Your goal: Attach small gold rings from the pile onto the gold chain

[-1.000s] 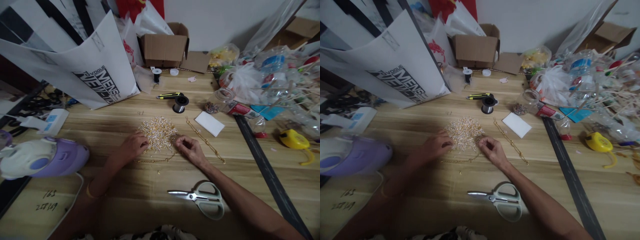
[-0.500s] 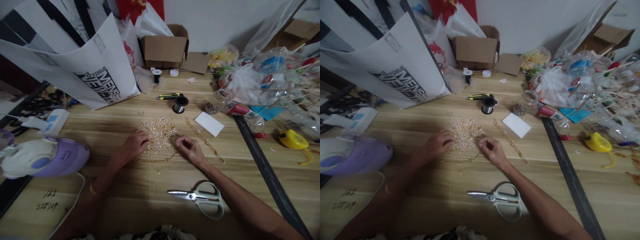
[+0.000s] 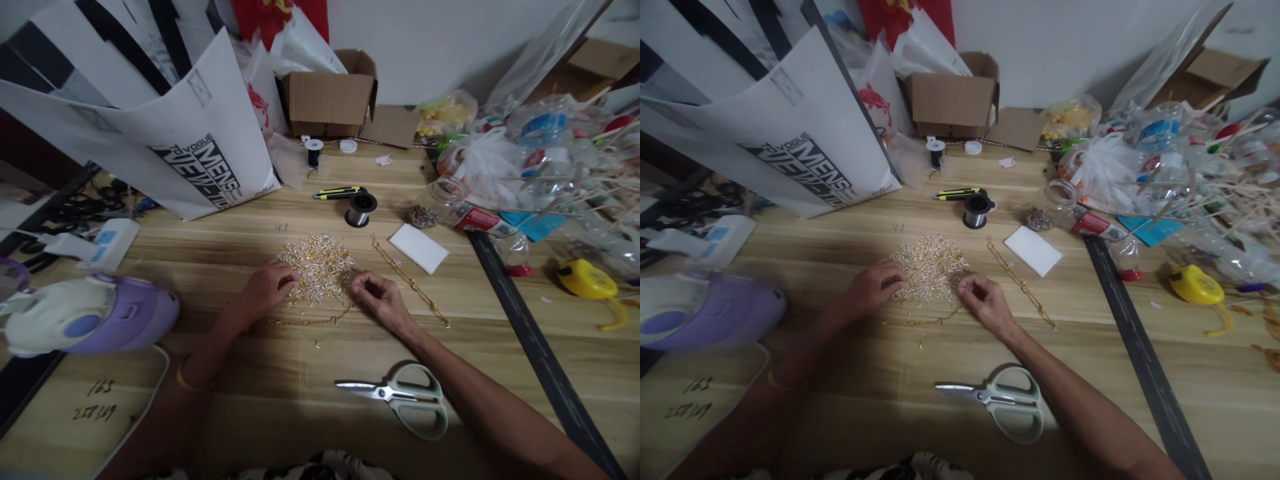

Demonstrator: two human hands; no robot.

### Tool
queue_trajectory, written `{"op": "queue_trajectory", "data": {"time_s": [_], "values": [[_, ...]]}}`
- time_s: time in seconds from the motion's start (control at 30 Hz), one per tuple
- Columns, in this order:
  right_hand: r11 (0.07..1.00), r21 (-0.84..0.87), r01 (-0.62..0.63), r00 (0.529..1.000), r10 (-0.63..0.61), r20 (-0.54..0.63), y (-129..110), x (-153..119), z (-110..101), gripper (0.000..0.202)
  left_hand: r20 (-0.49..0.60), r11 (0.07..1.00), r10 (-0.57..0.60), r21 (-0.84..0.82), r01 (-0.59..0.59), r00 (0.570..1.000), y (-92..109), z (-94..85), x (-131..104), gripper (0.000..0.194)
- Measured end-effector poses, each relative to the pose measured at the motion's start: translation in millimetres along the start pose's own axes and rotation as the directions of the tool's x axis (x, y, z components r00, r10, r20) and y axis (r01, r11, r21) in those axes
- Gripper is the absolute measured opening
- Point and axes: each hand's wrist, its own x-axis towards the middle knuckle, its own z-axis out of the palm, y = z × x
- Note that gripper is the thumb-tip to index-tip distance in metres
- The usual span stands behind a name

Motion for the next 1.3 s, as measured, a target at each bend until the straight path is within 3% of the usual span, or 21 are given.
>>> {"op": "queue_trajectory", "data": {"time_s": [0.53, 0.77, 1.3], "values": [[1.000, -0.021, 0.005, 1.000, -0.005, -0.013, -2.1, 0.0, 0.1, 0.023, -0.118, 0.993, -0.047, -0.116, 0.033, 0.992, 3.2, 3.1, 1.5, 0.007], [1.000, -0.014, 0.018, 1.000, -0.018, -0.012, -1.0, -0.1, 0.2, 0.021, -0.101, 0.977, -0.144, -0.172, 0.125, 0.984, 6.8, 1.1, 1.4, 0.010], [1.000, -0.019, -0.002, 1.000, 0.002, -0.016, -3.6, -0.4, 0.6, 0.023, -0.097, 0.987, -0.107, -0.132, 0.094, 0.990, 8.4, -2.0, 2.1, 0.012]]}}
